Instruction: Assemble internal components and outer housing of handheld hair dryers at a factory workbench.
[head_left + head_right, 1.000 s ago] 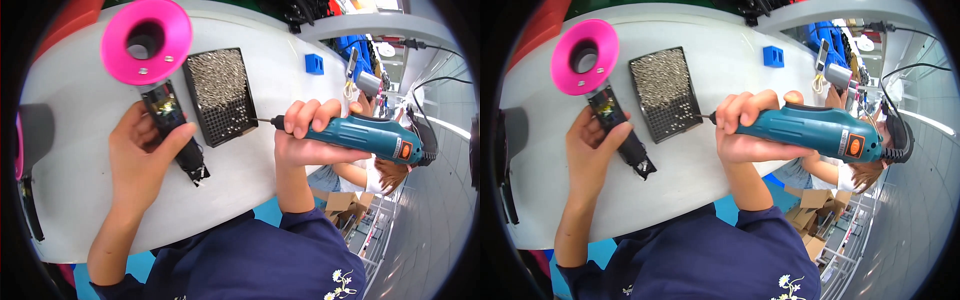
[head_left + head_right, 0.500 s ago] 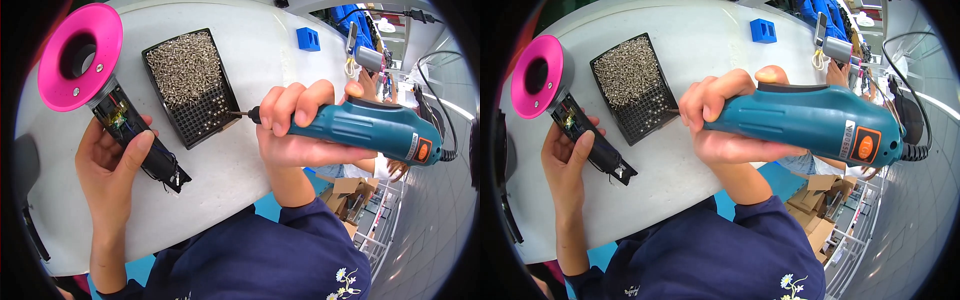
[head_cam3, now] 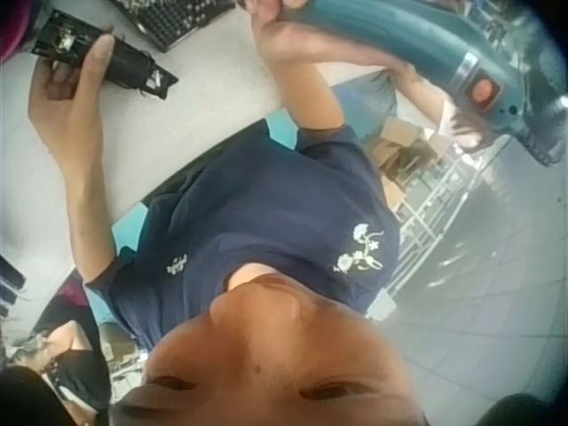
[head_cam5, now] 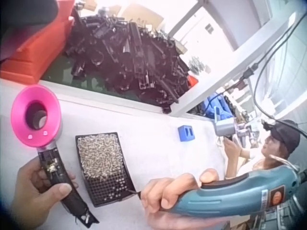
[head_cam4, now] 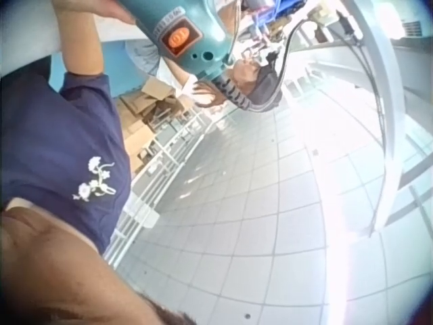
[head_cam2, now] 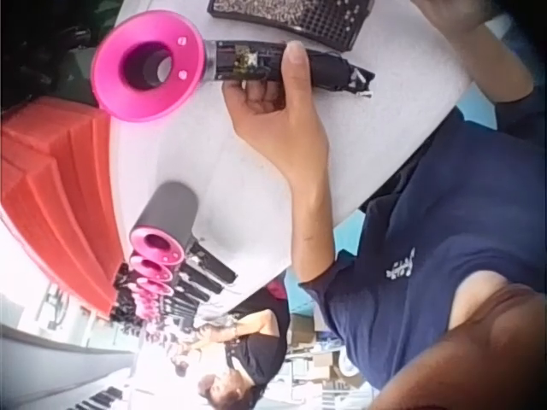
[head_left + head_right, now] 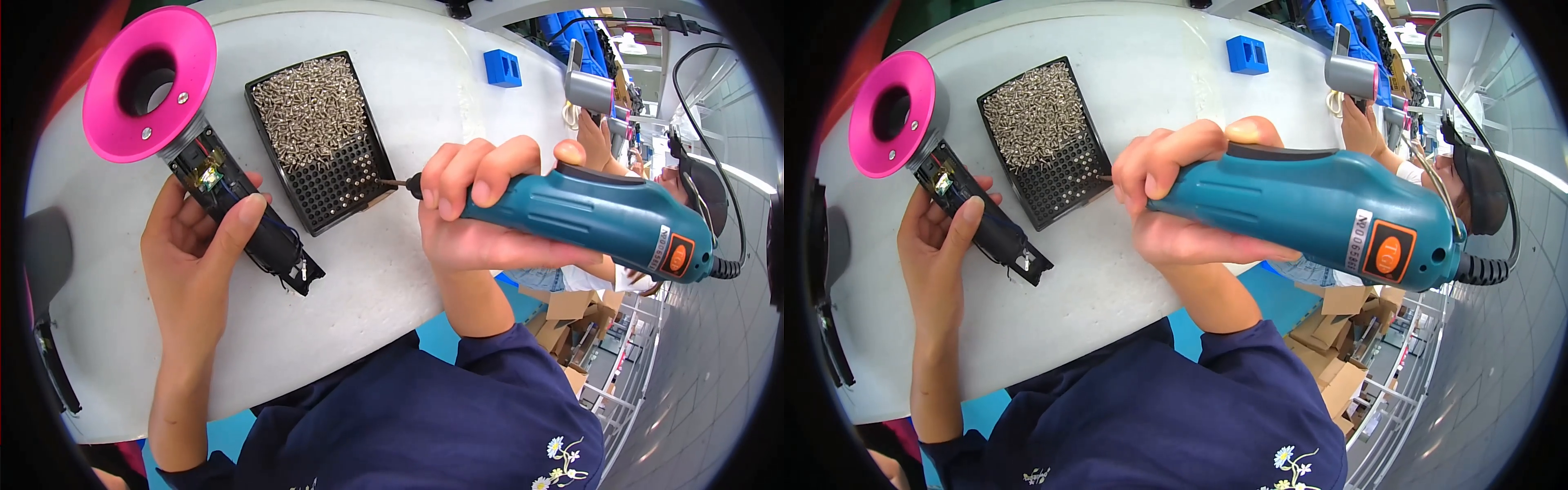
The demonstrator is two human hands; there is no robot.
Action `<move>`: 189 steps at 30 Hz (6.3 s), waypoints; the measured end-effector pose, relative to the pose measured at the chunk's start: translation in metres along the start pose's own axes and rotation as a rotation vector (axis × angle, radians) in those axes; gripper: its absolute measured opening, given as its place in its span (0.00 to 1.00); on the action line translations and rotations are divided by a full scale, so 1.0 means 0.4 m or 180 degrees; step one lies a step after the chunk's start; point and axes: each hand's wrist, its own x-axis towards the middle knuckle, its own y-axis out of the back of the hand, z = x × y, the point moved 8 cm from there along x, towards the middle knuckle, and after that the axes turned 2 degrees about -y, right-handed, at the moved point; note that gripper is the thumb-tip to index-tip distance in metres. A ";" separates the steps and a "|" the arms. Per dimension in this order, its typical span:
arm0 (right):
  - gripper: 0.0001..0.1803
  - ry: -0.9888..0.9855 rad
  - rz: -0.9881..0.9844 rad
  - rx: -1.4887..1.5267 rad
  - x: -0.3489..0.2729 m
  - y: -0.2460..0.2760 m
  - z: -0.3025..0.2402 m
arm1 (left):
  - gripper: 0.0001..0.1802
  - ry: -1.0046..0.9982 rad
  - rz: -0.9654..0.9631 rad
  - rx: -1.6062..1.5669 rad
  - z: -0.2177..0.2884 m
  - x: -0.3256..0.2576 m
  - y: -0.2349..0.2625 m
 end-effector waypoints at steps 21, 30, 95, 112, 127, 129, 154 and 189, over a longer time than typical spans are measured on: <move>0.28 0.0159 -0.0305 0.0414 -0.072 -0.169 -0.007 | 0.21 0.0035 -0.0410 -0.0066 0.012 0.014 -0.002; 0.21 0.0016 -0.0527 0.0228 -0.092 -0.200 0.028 | 0.20 0.0212 -0.0536 -0.0133 -0.013 0.024 -0.002; 0.23 0.0573 -0.1222 0.0009 -0.133 -0.289 -0.043 | 0.22 -0.0045 -0.0496 -0.0115 -0.020 0.014 0.021; 0.23 0.0531 -0.1412 -0.0137 -0.168 -0.316 -0.023 | 0.19 0.0053 -0.0657 -0.0229 -0.033 0.012 0.012; 0.20 0.0180 -0.1570 -0.0161 -0.157 -0.319 0.023 | 0.16 -0.0145 -0.0459 0.0165 -0.042 0.026 0.024; 0.18 0.0301 -0.1591 -0.0316 -0.158 -0.328 0.012 | 0.16 -0.0191 -0.0503 0.0194 -0.030 0.023 0.017; 0.29 -0.1260 0.0822 -0.2394 -0.078 0.199 -0.446 | 0.28 -0.0374 -0.1973 0.0779 -0.169 0.181 -1.044; 0.18 -0.0273 -0.3698 -0.5340 0.618 -0.959 0.746 | 0.23 -0.0155 0.0451 -0.2428 0.044 -0.226 0.252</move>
